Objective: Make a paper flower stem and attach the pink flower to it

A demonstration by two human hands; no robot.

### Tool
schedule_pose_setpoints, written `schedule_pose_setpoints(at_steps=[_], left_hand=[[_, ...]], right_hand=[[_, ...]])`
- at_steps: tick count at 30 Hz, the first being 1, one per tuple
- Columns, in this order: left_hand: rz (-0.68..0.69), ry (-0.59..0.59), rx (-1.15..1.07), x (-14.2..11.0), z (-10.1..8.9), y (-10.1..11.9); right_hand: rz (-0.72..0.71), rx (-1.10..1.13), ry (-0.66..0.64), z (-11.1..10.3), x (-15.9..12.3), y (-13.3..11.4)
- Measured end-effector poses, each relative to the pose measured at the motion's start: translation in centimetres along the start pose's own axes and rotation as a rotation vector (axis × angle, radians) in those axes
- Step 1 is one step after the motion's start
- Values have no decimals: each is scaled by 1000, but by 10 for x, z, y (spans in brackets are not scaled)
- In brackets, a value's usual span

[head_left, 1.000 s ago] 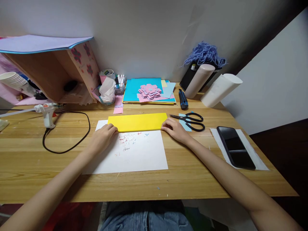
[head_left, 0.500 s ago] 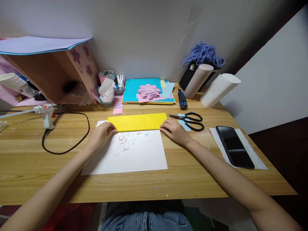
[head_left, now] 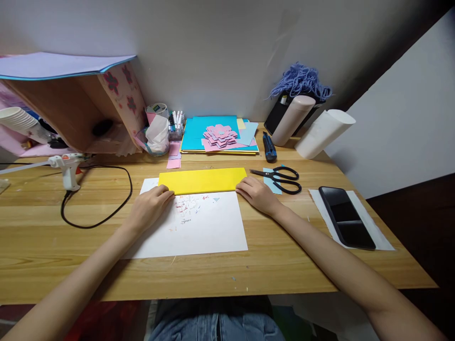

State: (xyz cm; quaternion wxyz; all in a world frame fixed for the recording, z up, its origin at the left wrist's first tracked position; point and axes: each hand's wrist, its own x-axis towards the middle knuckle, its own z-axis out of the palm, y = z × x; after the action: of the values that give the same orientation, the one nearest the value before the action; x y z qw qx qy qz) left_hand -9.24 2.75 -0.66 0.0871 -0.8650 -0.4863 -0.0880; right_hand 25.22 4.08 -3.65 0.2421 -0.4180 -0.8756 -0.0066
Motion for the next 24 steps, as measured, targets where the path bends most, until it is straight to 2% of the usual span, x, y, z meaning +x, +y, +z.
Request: schedule_pose_setpoints(at_steps=[4,8,12,16,24], left_hand=[[52,-20,39,-1,2,-1],[69,-57,26,1,1,0],[57,-96,36,5,-1,1],[10,-112,22,8,-2,4],[-67,-190,76,14,-7,9]], right_hand=[[-2,31,-39,0,0,1],[-5,168,-91,-2,-2,2],[49,268,-93,-3,-2,1],[80,238,-69,-2,0,-2],[38,97,-53,-2,0,-5]])
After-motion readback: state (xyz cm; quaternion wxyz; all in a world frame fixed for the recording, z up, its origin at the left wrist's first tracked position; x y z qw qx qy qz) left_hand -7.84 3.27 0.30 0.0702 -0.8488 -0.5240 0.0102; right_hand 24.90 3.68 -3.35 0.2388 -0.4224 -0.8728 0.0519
